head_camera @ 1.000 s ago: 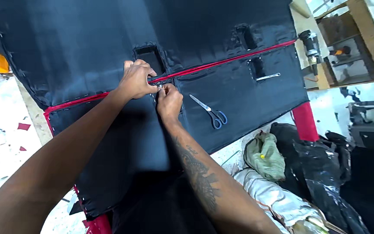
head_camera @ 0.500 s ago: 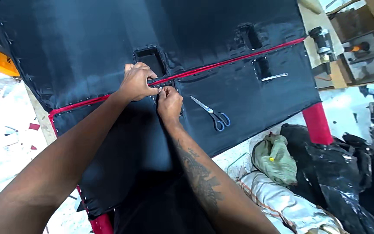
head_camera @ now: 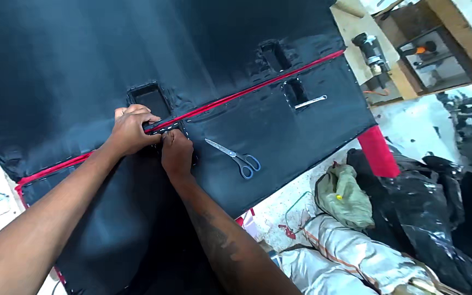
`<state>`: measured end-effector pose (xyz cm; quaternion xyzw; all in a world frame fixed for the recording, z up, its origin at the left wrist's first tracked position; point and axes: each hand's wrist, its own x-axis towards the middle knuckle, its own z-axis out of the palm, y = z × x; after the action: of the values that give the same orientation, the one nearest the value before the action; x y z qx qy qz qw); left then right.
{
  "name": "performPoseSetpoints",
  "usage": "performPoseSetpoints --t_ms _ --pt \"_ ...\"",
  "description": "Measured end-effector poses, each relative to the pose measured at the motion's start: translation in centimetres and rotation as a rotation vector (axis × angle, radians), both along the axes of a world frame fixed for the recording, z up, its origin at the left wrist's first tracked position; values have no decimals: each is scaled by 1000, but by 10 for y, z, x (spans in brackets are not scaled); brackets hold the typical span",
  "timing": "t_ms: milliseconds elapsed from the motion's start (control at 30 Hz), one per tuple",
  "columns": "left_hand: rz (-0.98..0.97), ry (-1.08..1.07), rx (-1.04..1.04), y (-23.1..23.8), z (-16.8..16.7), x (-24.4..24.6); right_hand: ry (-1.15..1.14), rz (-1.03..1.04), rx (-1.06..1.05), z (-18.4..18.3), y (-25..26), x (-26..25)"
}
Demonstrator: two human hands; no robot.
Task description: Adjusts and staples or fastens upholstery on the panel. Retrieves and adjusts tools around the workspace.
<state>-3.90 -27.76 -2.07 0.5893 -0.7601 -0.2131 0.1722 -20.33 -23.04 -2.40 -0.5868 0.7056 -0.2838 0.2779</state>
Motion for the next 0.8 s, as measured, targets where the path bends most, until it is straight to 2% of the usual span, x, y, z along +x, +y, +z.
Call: performPoseSetpoints --t_ms 133,200,267,333,367,400,467,567,667,800 --pt "-3 16 12 0 -1 -1 -27 88 227 12 -6 -7" --pt "-15 16 0 0 0 -2 41 236 372 26 -8 -13" --pt "-19 4 -10 -1 0 -2 23 416 392 43 -11 -35" --pt "-11 -10 -20 -2 -1 -4 2 502 173 59 -27 -88" --pt "-5 -18 -27 -2 -1 -4 41 484 18 63 -46 -127" --pt "-1 -29 -34 0 -2 -4 132 439 -52 70 -71 -174" --pt "3 -41 -60 2 -4 -4 400 377 3 79 -132 -277" --pt "10 -18 -105 0 -3 -6 656 444 269 74 -214 -407" --pt "35 117 -131 5 2 -6 797 679 448 56 -250 -458" --pt "62 168 -132 7 2 -6 900 773 428 53 -258 -466"
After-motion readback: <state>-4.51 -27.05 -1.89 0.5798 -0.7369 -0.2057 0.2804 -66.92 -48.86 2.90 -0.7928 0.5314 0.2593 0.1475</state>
